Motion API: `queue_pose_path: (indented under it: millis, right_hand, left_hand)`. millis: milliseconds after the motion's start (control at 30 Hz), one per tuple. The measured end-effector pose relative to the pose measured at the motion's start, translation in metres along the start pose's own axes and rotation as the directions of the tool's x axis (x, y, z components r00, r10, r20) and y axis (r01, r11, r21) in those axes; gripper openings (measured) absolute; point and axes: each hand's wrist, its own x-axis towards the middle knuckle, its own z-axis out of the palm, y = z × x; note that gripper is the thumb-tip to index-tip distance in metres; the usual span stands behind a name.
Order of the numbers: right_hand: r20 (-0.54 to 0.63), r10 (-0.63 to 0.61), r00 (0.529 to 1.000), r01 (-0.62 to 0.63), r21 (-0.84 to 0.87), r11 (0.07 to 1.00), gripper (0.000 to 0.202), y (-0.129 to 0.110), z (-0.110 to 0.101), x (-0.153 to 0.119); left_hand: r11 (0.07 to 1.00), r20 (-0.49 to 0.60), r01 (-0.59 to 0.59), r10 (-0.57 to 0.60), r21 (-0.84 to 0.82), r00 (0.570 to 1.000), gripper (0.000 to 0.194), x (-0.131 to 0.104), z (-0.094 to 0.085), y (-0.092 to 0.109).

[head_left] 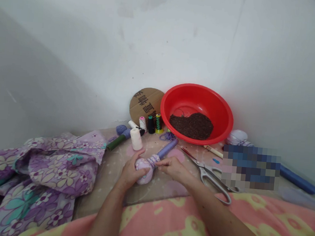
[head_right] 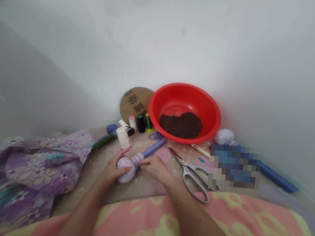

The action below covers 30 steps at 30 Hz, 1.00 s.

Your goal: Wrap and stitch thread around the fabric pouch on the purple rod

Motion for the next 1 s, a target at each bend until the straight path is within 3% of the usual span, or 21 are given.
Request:
queue_pose_path:
  millis: [533,800,1000]
  right_hand:
    - [0.008,0.036,0.999,-0.035,-0.07,0.997,0.036,-0.001,0.005,0.0]
    - [-0.127,-0.005,0.992,-0.018,-0.18,0.983,0.031,0.007,0.017,0.001]
    - [-0.191,0.029,0.981,-0.09,-0.319,0.944,0.027,-0.008,0.022,-0.004]
  left_hand:
    - [0.999,-0.012,-0.009,0.009,0.031,1.0,0.068,0.001,0.001,-0.002]
    - [1.0,-0.035,0.009,-0.008,0.006,0.999,0.066,0.002,0.001,-0.003]
    - [1.0,-0.034,0.02,-0.021,-0.02,0.999,0.066,0.003,0.002,-0.005]
